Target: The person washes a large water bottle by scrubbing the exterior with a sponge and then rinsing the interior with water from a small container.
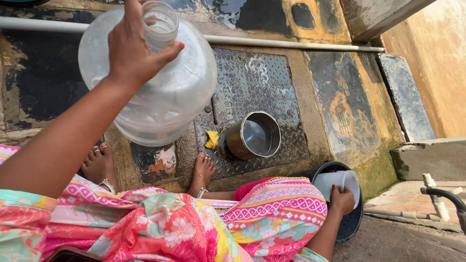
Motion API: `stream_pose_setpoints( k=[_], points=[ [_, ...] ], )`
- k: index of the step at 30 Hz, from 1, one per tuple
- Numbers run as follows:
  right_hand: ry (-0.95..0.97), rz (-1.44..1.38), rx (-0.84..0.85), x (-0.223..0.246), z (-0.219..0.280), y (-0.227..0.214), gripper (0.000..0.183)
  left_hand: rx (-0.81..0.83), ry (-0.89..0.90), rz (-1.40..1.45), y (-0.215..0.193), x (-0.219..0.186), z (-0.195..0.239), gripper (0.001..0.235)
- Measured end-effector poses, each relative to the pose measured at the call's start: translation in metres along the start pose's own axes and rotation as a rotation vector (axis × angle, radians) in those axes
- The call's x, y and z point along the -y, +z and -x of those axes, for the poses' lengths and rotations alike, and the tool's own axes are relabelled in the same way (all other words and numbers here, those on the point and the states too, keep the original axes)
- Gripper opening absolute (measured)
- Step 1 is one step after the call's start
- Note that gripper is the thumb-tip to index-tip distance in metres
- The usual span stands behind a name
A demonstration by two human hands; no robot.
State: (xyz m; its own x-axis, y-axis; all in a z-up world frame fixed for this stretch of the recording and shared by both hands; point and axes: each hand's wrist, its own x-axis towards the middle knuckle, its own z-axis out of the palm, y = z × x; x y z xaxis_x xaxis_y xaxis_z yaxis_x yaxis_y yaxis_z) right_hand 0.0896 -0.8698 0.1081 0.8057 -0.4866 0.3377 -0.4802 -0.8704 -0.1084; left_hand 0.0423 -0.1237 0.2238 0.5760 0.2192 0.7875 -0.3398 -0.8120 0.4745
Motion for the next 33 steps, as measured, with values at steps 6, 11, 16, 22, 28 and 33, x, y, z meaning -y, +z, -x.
stream_pose_setpoints(
  k=[6,11,16,22,28,33],
  points=[
    [-0.324,-0.149,-0.187,0.054,-0.02,-0.064,0.026,-0.045,-0.249,0.073,0.018,-0.012,0.008,0.081],
    [-0.643,-0.379,-0.274,0.165,-0.013,-0.14,0.02,0.047,-0.238,0.184,0.018,-0.009,-0.004,0.077],
    [-0.913,-0.637,-0.192,0.307,0.025,-0.189,0.02,0.11,-0.151,0.27,0.016,0.002,-0.019,0.073],
    [-1.259,-0.709,-0.33,0.46,0.09,-0.21,0.016,0.214,-0.29,0.238,0.007,0.015,-0.025,0.069],
    [-1.454,-0.563,-0.471,0.548,0.128,-0.219,0.005,0.201,-0.307,0.252,0.005,0.019,-0.031,0.073],
    [-1.55,-0.479,-0.566,0.579,0.129,-0.216,0.004,0.224,-0.362,0.245,0.006,0.023,-0.035,0.075]
  ],
)
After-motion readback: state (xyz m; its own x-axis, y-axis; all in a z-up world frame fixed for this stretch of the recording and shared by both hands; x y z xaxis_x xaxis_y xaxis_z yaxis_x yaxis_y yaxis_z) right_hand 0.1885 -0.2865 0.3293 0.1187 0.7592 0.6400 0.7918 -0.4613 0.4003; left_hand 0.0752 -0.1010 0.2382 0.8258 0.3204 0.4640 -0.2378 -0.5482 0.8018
